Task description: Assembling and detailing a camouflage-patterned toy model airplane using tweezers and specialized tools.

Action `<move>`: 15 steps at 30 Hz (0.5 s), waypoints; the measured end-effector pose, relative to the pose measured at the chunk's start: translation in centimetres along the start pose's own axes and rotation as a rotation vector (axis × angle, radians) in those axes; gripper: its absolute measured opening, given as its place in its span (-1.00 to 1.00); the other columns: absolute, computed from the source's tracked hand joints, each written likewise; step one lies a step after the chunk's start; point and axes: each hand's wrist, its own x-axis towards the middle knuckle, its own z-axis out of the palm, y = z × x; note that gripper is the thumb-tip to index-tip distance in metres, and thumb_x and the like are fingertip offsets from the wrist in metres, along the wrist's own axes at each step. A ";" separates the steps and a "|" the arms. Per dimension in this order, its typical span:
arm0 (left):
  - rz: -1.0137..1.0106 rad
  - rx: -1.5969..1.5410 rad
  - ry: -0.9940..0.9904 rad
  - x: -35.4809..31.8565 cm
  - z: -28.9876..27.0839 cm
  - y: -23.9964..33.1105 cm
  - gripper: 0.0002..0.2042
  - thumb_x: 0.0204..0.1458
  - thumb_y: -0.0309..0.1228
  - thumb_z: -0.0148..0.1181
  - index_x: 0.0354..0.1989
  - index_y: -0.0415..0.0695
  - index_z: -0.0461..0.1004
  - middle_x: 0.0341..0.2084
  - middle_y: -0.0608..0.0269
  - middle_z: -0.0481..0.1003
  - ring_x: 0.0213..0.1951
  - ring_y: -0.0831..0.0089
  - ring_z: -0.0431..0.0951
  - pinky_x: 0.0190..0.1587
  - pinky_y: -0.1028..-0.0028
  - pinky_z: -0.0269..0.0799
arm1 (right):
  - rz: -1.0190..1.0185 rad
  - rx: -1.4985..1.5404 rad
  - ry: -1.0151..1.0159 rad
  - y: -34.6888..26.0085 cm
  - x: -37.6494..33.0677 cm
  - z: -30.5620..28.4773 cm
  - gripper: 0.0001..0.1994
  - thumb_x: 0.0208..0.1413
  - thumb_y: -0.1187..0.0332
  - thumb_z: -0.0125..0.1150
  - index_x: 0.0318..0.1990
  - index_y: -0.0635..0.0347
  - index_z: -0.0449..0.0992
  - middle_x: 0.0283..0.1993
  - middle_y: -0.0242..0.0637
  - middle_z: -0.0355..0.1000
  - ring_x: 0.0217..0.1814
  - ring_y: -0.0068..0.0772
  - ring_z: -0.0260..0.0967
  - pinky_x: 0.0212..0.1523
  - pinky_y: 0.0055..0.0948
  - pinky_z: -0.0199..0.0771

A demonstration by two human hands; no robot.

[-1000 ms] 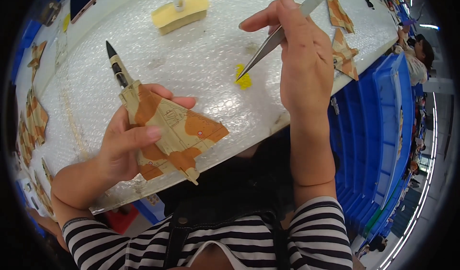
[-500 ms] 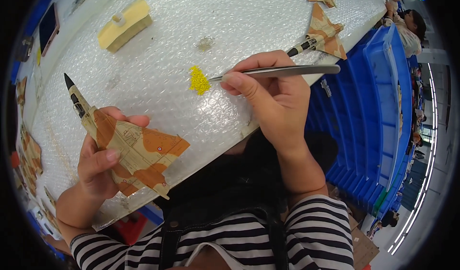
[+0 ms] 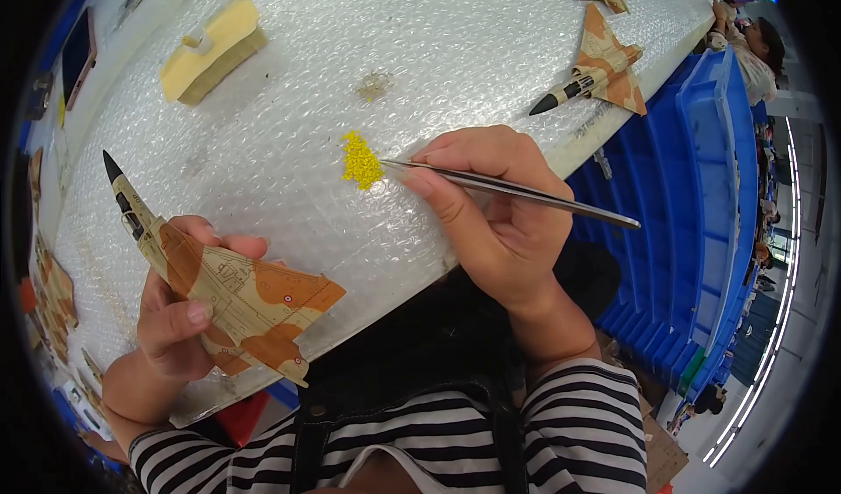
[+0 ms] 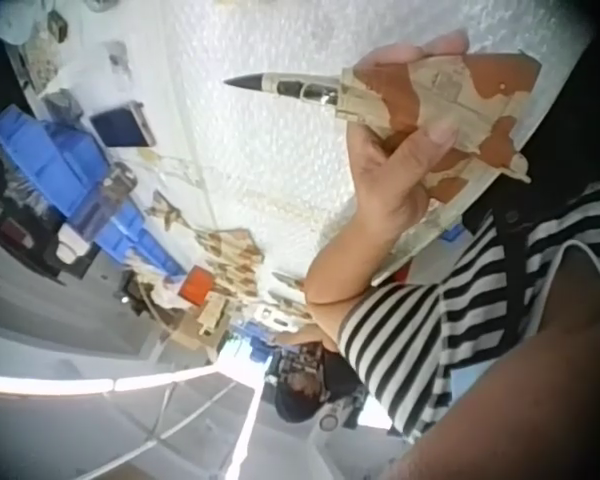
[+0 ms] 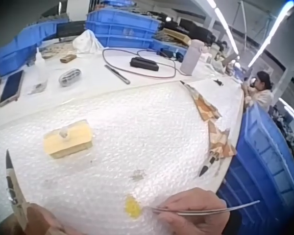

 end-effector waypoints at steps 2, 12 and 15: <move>0.002 0.000 -0.005 0.0 -0.1 0.0 -0.53 -0.25 -0.68 0.00 -0.07 -0.16 0.10 -0.04 -0.20 0.24 -0.03 0.13 0.34 0.04 0.17 0.21 | -0.003 -0.003 -0.007 0.0 0.0 0.0 -0.82 -0.16 0.67 0.09 -0.36 0.31 0.31 -0.38 -0.09 0.34 -0.46 -0.36 0.37 -0.36 -0.55 0.45; -0.011 0.072 0.049 0.0 0.2 -0.1 -0.52 -0.29 -0.62 0.00 -0.10 -0.10 0.08 -0.07 -0.12 0.28 -0.05 0.06 0.34 0.00 0.14 0.25 | -0.026 -0.025 -0.041 0.0 0.1 -0.1 -0.82 -0.16 0.64 0.11 -0.36 0.29 0.32 -0.37 -0.10 0.34 -0.47 -0.39 0.35 -0.38 -0.57 0.44; 0.004 -0.015 -0.037 0.1 -0.2 -0.2 -0.53 -0.25 -0.70 0.00 -0.07 -0.14 0.11 -0.04 -0.18 0.25 -0.02 0.14 0.33 0.05 0.16 0.20 | -0.038 -0.027 -0.046 0.0 0.2 0.0 -0.82 -0.17 0.64 0.12 -0.36 0.29 0.32 -0.36 -0.10 0.34 -0.47 -0.39 0.35 -0.38 -0.58 0.43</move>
